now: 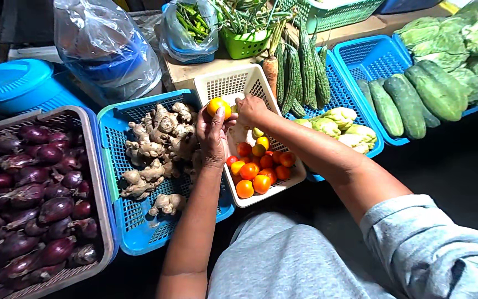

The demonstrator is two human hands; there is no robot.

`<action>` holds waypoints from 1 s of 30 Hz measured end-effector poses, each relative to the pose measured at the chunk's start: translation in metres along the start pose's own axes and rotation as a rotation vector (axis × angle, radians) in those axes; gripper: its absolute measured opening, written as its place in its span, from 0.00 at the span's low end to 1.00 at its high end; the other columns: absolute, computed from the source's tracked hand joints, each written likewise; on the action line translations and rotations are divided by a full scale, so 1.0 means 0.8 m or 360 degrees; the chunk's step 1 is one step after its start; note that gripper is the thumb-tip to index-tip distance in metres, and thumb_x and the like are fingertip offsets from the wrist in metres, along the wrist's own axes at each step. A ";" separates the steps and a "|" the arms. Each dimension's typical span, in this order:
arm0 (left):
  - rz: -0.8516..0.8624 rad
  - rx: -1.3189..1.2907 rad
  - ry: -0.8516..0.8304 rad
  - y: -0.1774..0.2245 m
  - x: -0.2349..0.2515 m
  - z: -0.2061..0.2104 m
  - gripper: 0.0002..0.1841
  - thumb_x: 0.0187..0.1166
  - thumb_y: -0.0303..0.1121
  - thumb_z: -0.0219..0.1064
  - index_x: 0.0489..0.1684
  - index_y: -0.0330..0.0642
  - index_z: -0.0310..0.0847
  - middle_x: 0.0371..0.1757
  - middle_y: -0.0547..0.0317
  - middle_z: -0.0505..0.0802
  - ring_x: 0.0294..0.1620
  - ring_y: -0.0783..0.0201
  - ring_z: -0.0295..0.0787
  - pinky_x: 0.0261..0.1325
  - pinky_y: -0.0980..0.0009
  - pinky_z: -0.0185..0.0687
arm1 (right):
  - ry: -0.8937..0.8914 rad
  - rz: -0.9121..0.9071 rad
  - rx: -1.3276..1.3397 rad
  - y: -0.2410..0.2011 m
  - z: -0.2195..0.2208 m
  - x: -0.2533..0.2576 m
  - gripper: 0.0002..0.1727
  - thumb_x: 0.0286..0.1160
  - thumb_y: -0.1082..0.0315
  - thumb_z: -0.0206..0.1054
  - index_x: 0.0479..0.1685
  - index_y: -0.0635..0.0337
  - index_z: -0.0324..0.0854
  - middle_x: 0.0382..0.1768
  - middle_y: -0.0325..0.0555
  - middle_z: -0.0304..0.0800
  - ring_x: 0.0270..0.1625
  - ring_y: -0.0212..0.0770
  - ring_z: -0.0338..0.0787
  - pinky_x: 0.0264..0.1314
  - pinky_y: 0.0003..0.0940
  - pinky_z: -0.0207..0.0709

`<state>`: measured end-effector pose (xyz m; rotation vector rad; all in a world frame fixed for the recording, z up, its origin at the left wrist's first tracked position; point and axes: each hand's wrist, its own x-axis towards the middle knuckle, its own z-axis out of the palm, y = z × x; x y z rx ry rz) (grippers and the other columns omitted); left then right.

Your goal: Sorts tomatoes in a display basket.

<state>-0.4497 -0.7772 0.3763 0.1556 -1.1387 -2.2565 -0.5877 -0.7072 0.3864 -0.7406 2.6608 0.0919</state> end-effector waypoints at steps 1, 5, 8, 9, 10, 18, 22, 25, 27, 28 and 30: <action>-0.0007 0.0005 0.0004 0.001 -0.001 0.001 0.15 0.86 0.30 0.57 0.66 0.36 0.68 0.49 0.52 0.91 0.41 0.62 0.93 0.49 0.67 0.92 | -0.0014 0.0010 -0.0009 -0.002 0.000 0.002 0.29 0.78 0.59 0.68 0.76 0.63 0.75 0.70 0.73 0.76 0.69 0.69 0.82 0.60 0.64 0.80; -0.0002 0.0004 -0.0008 -0.001 -0.001 -0.001 0.16 0.85 0.30 0.58 0.67 0.36 0.68 0.48 0.53 0.91 0.41 0.62 0.93 0.49 0.66 0.93 | -0.0048 -0.0068 0.0038 0.005 -0.003 0.015 0.31 0.71 0.58 0.75 0.73 0.63 0.76 0.68 0.74 0.78 0.69 0.71 0.81 0.60 0.68 0.79; 0.0008 0.0003 -0.0020 -0.001 -0.001 -0.001 0.15 0.86 0.31 0.57 0.66 0.36 0.69 0.49 0.52 0.91 0.42 0.62 0.93 0.49 0.66 0.92 | 0.0051 -0.0035 0.0164 0.008 -0.010 0.022 0.36 0.66 0.63 0.77 0.78 0.57 0.73 0.76 0.78 0.66 0.62 0.72 0.85 0.58 0.66 0.82; 0.0009 -0.0002 -0.0023 -0.001 -0.001 -0.001 0.15 0.86 0.30 0.57 0.67 0.35 0.69 0.50 0.51 0.91 0.42 0.62 0.93 0.49 0.66 0.92 | 0.0125 -0.0051 0.0214 0.010 -0.012 0.024 0.37 0.65 0.66 0.77 0.79 0.55 0.71 0.79 0.77 0.61 0.60 0.71 0.86 0.57 0.64 0.83; 0.0010 -0.0007 -0.0023 -0.001 -0.001 -0.001 0.16 0.86 0.30 0.58 0.67 0.35 0.69 0.51 0.51 0.91 0.43 0.61 0.93 0.49 0.66 0.92 | 0.0194 -0.0085 0.0252 0.012 -0.014 0.023 0.39 0.65 0.68 0.77 0.82 0.54 0.69 0.81 0.76 0.59 0.58 0.70 0.87 0.57 0.63 0.84; -0.0020 0.0012 -0.0028 0.000 0.000 -0.001 0.15 0.86 0.30 0.57 0.67 0.35 0.68 0.50 0.51 0.91 0.43 0.60 0.93 0.50 0.65 0.92 | -0.0042 -0.0092 0.0081 0.027 -0.010 -0.031 0.36 0.63 0.66 0.79 0.72 0.70 0.69 0.54 0.70 0.87 0.59 0.71 0.88 0.56 0.70 0.79; -0.0017 0.0026 -0.0034 -0.001 0.000 -0.001 0.16 0.86 0.30 0.57 0.67 0.35 0.68 0.52 0.50 0.90 0.42 0.61 0.93 0.49 0.66 0.92 | -0.0118 -0.0155 0.0000 0.020 0.020 -0.042 0.37 0.69 0.78 0.70 0.82 0.64 0.61 0.56 0.70 0.85 0.63 0.70 0.87 0.59 0.65 0.81; -0.0003 0.0027 -0.0036 -0.002 0.001 -0.002 0.15 0.86 0.30 0.57 0.67 0.34 0.69 0.52 0.49 0.90 0.42 0.61 0.93 0.49 0.66 0.92 | -0.0084 -0.0172 0.0021 0.020 0.019 -0.041 0.32 0.76 0.78 0.64 0.82 0.63 0.63 0.58 0.69 0.85 0.64 0.69 0.86 0.61 0.64 0.81; -0.0004 0.0039 -0.0044 -0.002 0.001 -0.002 0.15 0.86 0.30 0.56 0.67 0.35 0.68 0.52 0.50 0.91 0.42 0.61 0.93 0.49 0.66 0.92 | 0.0009 -0.0218 0.0127 0.025 0.013 -0.042 0.26 0.75 0.77 0.64 0.74 0.64 0.68 0.53 0.68 0.87 0.60 0.68 0.88 0.58 0.64 0.81; -0.0004 0.0037 -0.0045 -0.002 0.001 -0.002 0.16 0.86 0.30 0.56 0.68 0.35 0.68 0.52 0.50 0.90 0.42 0.61 0.93 0.49 0.66 0.92 | 0.0074 -0.0231 0.0203 0.027 0.010 -0.042 0.23 0.75 0.75 0.64 0.71 0.64 0.71 0.52 0.67 0.87 0.58 0.68 0.89 0.58 0.64 0.81; 0.0000 0.0039 -0.0044 -0.003 0.001 -0.003 0.16 0.86 0.30 0.56 0.68 0.34 0.68 0.53 0.49 0.90 0.43 0.60 0.93 0.49 0.65 0.92 | 0.0194 -0.0224 0.0295 0.030 0.003 -0.037 0.21 0.78 0.70 0.63 0.70 0.63 0.74 0.53 0.65 0.88 0.58 0.66 0.90 0.58 0.64 0.81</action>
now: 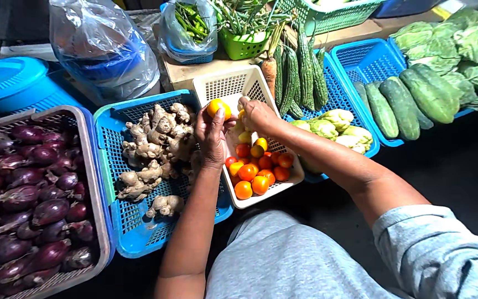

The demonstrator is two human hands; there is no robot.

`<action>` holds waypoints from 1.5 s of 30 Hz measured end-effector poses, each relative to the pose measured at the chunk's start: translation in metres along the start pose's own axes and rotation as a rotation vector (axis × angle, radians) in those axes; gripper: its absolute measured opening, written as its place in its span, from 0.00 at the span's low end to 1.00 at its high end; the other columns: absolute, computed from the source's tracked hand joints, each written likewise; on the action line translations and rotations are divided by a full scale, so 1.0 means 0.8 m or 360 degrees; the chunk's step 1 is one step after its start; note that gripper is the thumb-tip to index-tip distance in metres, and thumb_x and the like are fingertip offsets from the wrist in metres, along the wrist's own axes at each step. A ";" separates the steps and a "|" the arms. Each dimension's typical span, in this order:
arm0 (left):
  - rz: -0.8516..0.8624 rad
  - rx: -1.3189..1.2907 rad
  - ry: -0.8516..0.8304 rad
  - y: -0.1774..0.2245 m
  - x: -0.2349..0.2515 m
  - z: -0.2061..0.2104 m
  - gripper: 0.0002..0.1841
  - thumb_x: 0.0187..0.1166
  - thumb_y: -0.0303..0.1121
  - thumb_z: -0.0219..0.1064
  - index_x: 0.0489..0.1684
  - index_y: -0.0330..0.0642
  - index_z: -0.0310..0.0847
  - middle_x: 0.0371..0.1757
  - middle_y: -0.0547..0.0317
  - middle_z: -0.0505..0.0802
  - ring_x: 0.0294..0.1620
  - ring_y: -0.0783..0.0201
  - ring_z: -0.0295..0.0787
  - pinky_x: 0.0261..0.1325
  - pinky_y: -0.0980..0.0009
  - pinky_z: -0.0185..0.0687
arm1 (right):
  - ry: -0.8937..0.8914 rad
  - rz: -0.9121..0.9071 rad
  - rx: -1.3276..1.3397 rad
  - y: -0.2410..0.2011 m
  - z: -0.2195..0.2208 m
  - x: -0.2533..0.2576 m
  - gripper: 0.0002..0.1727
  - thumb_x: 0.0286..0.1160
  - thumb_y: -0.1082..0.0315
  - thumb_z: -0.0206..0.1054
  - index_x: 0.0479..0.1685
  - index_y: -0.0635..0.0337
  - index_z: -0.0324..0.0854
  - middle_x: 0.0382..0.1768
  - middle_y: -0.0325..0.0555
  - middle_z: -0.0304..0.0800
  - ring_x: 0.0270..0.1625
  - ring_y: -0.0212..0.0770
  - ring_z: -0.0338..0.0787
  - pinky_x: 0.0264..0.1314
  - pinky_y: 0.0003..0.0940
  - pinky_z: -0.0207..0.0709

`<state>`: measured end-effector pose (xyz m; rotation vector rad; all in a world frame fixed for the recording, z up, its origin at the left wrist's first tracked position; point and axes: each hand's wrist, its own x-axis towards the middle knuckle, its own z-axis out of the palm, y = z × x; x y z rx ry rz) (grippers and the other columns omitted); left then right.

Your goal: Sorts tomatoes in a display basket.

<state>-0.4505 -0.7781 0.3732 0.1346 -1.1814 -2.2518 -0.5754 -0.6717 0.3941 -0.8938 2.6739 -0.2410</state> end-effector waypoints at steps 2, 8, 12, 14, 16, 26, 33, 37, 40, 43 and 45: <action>0.0003 0.0020 -0.0005 0.000 0.000 -0.001 0.16 0.87 0.30 0.56 0.69 0.34 0.68 0.53 0.48 0.90 0.43 0.60 0.93 0.50 0.66 0.92 | 0.0063 0.0010 0.0048 0.002 -0.007 0.006 0.21 0.78 0.67 0.63 0.69 0.60 0.78 0.54 0.63 0.89 0.59 0.65 0.90 0.58 0.65 0.80; 0.0014 0.0058 -0.0033 -0.001 0.001 0.000 0.15 0.86 0.29 0.57 0.67 0.35 0.68 0.51 0.51 0.91 0.44 0.60 0.93 0.50 0.65 0.92 | 0.0164 0.0089 0.0602 0.004 -0.011 0.031 0.15 0.84 0.63 0.63 0.62 0.58 0.85 0.51 0.56 0.92 0.55 0.55 0.91 0.62 0.58 0.80; -0.0001 0.0050 -0.0040 0.001 0.000 0.000 0.16 0.86 0.29 0.57 0.68 0.35 0.68 0.52 0.51 0.90 0.43 0.60 0.93 0.50 0.65 0.92 | 0.0467 -0.0008 0.1150 0.016 -0.008 0.045 0.13 0.85 0.62 0.64 0.52 0.62 0.86 0.42 0.48 0.91 0.44 0.40 0.88 0.55 0.45 0.80; -0.0011 0.0053 -0.0055 0.000 0.000 -0.001 0.16 0.87 0.30 0.55 0.68 0.35 0.68 0.53 0.50 0.90 0.44 0.61 0.93 0.51 0.66 0.91 | 0.0330 -0.0083 0.0876 0.018 -0.022 0.026 0.12 0.85 0.64 0.63 0.51 0.63 0.87 0.43 0.51 0.91 0.46 0.44 0.89 0.57 0.48 0.79; -0.0006 0.0052 -0.0059 0.000 0.001 0.001 0.15 0.87 0.30 0.56 0.68 0.35 0.68 0.52 0.51 0.90 0.43 0.61 0.93 0.50 0.65 0.92 | 0.0094 -0.0131 0.0479 0.019 -0.032 0.004 0.10 0.81 0.69 0.64 0.51 0.63 0.89 0.46 0.55 0.93 0.51 0.52 0.91 0.60 0.55 0.81; -0.0014 0.0079 -0.0046 0.000 0.001 0.001 0.16 0.86 0.30 0.56 0.68 0.35 0.67 0.51 0.51 0.90 0.43 0.61 0.93 0.51 0.65 0.92 | -0.0368 -0.0192 -0.0399 -0.003 0.010 -0.003 0.16 0.80 0.74 0.61 0.64 0.61 0.85 0.71 0.64 0.77 0.62 0.67 0.86 0.59 0.64 0.80; 0.0016 0.0066 -0.0043 0.002 0.000 0.003 0.15 0.86 0.30 0.57 0.66 0.35 0.68 0.51 0.52 0.90 0.43 0.61 0.93 0.50 0.65 0.92 | -0.0409 -0.0279 -0.0440 0.007 -0.021 -0.001 0.19 0.70 0.65 0.75 0.56 0.65 0.84 0.63 0.64 0.82 0.61 0.65 0.86 0.57 0.64 0.79; -0.0008 0.0060 -0.0049 0.001 0.001 0.001 0.15 0.86 0.30 0.57 0.66 0.35 0.68 0.51 0.51 0.91 0.43 0.60 0.93 0.51 0.65 0.92 | -0.0757 -0.0279 -0.0465 0.006 -0.061 -0.034 0.20 0.63 0.68 0.80 0.55 0.62 0.87 0.54 0.60 0.88 0.61 0.62 0.86 0.60 0.66 0.77; -0.0011 0.0064 -0.0054 0.002 0.001 0.002 0.15 0.86 0.31 0.57 0.67 0.36 0.69 0.52 0.50 0.90 0.44 0.60 0.93 0.51 0.65 0.92 | -0.0676 -0.0336 -0.0417 0.017 -0.069 -0.052 0.25 0.67 0.66 0.78 0.66 0.58 0.84 0.63 0.58 0.86 0.68 0.59 0.84 0.68 0.63 0.76; -0.0020 0.0074 -0.0104 0.001 0.000 0.000 0.16 0.87 0.30 0.55 0.70 0.35 0.68 0.55 0.48 0.90 0.46 0.60 0.93 0.54 0.64 0.91 | -0.0236 -0.0475 -0.0032 0.049 -0.052 -0.072 0.18 0.75 0.66 0.72 0.64 0.55 0.86 0.59 0.54 0.88 0.59 0.54 0.89 0.65 0.58 0.81; -0.0041 0.0065 -0.0169 0.001 0.002 -0.003 0.19 0.88 0.30 0.54 0.75 0.34 0.66 0.59 0.47 0.90 0.49 0.59 0.93 0.56 0.64 0.90 | -0.0043 -0.0592 0.0161 0.069 -0.033 -0.083 0.15 0.77 0.68 0.70 0.60 0.57 0.88 0.56 0.53 0.89 0.55 0.52 0.90 0.63 0.53 0.83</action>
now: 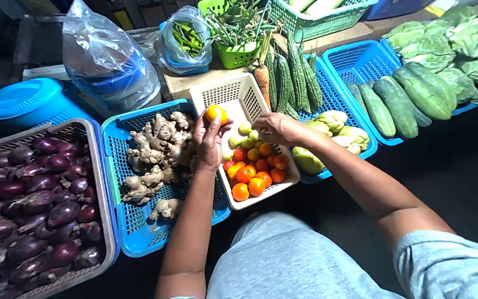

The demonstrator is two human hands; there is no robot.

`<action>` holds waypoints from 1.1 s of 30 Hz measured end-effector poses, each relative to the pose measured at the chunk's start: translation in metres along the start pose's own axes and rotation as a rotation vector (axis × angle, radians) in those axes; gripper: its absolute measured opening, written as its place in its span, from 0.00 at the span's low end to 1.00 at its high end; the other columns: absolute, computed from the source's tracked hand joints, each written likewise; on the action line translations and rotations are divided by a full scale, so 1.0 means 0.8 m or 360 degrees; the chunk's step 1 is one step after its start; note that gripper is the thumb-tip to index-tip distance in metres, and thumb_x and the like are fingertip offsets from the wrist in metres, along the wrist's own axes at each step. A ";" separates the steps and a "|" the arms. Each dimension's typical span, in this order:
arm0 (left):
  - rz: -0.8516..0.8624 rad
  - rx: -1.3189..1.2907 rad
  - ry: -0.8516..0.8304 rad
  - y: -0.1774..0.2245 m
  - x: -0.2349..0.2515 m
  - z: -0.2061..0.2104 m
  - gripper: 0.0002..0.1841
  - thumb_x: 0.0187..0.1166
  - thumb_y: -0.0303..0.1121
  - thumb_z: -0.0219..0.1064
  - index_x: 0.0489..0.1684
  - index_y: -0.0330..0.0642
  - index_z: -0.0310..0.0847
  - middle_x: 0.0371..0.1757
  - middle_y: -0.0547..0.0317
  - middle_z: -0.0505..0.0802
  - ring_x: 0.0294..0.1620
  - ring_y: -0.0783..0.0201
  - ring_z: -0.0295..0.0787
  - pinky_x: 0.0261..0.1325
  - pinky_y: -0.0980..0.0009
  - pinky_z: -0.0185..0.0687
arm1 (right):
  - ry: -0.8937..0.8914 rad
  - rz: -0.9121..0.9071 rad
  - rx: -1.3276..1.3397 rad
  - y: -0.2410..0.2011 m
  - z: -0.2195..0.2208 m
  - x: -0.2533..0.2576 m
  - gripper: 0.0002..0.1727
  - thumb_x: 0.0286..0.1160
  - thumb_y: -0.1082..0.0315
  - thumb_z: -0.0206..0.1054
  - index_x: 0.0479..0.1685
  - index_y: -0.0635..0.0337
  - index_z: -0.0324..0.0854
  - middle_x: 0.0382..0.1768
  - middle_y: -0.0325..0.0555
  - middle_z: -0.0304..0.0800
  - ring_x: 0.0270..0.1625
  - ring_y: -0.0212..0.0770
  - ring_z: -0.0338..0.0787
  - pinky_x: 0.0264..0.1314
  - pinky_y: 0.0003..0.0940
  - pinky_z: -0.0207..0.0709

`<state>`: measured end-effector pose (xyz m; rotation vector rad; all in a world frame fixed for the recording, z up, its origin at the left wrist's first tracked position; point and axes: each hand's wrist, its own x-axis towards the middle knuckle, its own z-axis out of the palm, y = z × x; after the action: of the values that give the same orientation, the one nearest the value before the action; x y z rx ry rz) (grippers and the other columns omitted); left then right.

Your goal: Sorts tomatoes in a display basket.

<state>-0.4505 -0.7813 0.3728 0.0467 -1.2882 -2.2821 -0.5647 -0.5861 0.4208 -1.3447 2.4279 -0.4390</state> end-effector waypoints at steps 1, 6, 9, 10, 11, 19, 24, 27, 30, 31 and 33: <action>-0.0006 -0.0006 -0.0035 0.000 0.000 -0.002 0.21 0.87 0.29 0.53 0.78 0.34 0.64 0.62 0.46 0.89 0.52 0.59 0.92 0.58 0.64 0.89 | 0.0078 -0.0074 0.0051 0.007 0.008 -0.007 0.13 0.77 0.70 0.70 0.58 0.58 0.89 0.55 0.53 0.89 0.55 0.51 0.90 0.64 0.52 0.82; -0.0036 0.0108 -0.0082 0.002 0.000 -0.002 0.25 0.86 0.26 0.52 0.83 0.36 0.59 0.66 0.43 0.87 0.57 0.54 0.92 0.62 0.61 0.88 | 0.0375 -0.0130 0.0182 0.013 0.035 -0.015 0.13 0.75 0.73 0.69 0.56 0.61 0.91 0.55 0.56 0.90 0.61 0.56 0.88 0.68 0.57 0.78; 0.0030 0.0327 -0.0157 -0.005 0.002 0.000 0.26 0.83 0.24 0.59 0.81 0.32 0.61 0.64 0.43 0.86 0.55 0.54 0.92 0.60 0.59 0.90 | 0.0549 -0.0161 0.0148 0.016 0.050 -0.012 0.13 0.73 0.75 0.69 0.54 0.61 0.91 0.54 0.56 0.91 0.62 0.57 0.88 0.69 0.58 0.77; 0.0044 0.0403 -0.0205 -0.006 0.003 -0.001 0.27 0.81 0.24 0.63 0.80 0.31 0.63 0.63 0.44 0.86 0.54 0.55 0.91 0.59 0.60 0.90 | 0.0574 -0.0162 0.0116 0.016 0.053 -0.011 0.13 0.73 0.75 0.68 0.54 0.61 0.90 0.53 0.55 0.90 0.62 0.57 0.87 0.69 0.57 0.77; 0.0029 0.0490 -0.0247 -0.006 0.004 0.000 0.28 0.78 0.23 0.66 0.78 0.30 0.65 0.63 0.44 0.86 0.54 0.56 0.91 0.59 0.60 0.90 | 0.0580 -0.0151 0.0089 0.015 0.055 -0.009 0.14 0.73 0.76 0.67 0.55 0.61 0.90 0.53 0.55 0.90 0.62 0.57 0.87 0.69 0.57 0.77; -0.0599 0.2083 -0.0923 0.016 -0.008 0.026 0.26 0.69 0.34 0.81 0.66 0.39 0.80 0.58 0.43 0.91 0.48 0.49 0.92 0.56 0.46 0.87 | 0.0532 -0.0055 0.0098 0.010 0.057 -0.006 0.17 0.71 0.80 0.64 0.57 0.60 0.89 0.58 0.56 0.89 0.66 0.57 0.85 0.72 0.57 0.73; -0.0552 0.2460 -0.1287 0.019 -0.018 0.028 0.16 0.79 0.33 0.72 0.62 0.41 0.87 0.61 0.44 0.89 0.65 0.46 0.86 0.71 0.44 0.78 | 0.0462 -0.0079 0.0186 0.011 0.049 -0.006 0.18 0.71 0.78 0.66 0.60 0.60 0.88 0.59 0.56 0.88 0.67 0.57 0.84 0.75 0.58 0.71; -0.0185 0.2275 -0.1085 0.035 -0.035 0.025 0.12 0.83 0.29 0.67 0.60 0.38 0.87 0.62 0.45 0.89 0.64 0.48 0.87 0.71 0.47 0.79 | 0.0411 -0.0130 0.0413 0.015 0.034 -0.020 0.18 0.76 0.75 0.66 0.64 0.61 0.86 0.61 0.56 0.88 0.65 0.53 0.87 0.74 0.52 0.77; 0.0157 0.2100 -0.0729 0.056 -0.066 0.012 0.11 0.83 0.30 0.67 0.58 0.39 0.88 0.63 0.51 0.90 0.63 0.59 0.88 0.68 0.56 0.84 | 0.0506 -0.0285 0.0576 0.011 0.022 -0.058 0.17 0.78 0.74 0.65 0.63 0.59 0.86 0.57 0.51 0.90 0.60 0.46 0.90 0.68 0.48 0.81; 0.0185 0.2008 -0.0582 0.062 -0.080 0.006 0.12 0.82 0.30 0.67 0.57 0.39 0.88 0.62 0.53 0.91 0.61 0.63 0.89 0.67 0.61 0.86 | 0.0545 -0.0341 0.0604 0.012 0.021 -0.072 0.16 0.78 0.74 0.65 0.63 0.58 0.87 0.57 0.49 0.90 0.59 0.43 0.90 0.67 0.46 0.83; 0.0117 0.1665 -0.0251 0.074 -0.117 -0.005 0.11 0.80 0.29 0.68 0.56 0.38 0.88 0.56 0.59 0.92 0.50 0.70 0.91 0.56 0.70 0.89 | 0.0568 -0.0409 0.0739 0.021 0.023 -0.100 0.15 0.79 0.71 0.64 0.60 0.58 0.88 0.55 0.45 0.91 0.58 0.37 0.90 0.66 0.40 0.84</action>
<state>-0.3431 -0.7673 0.3981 0.1758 -2.3652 -1.3398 -0.5295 -0.5110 0.4081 -1.4554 2.2029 -1.3172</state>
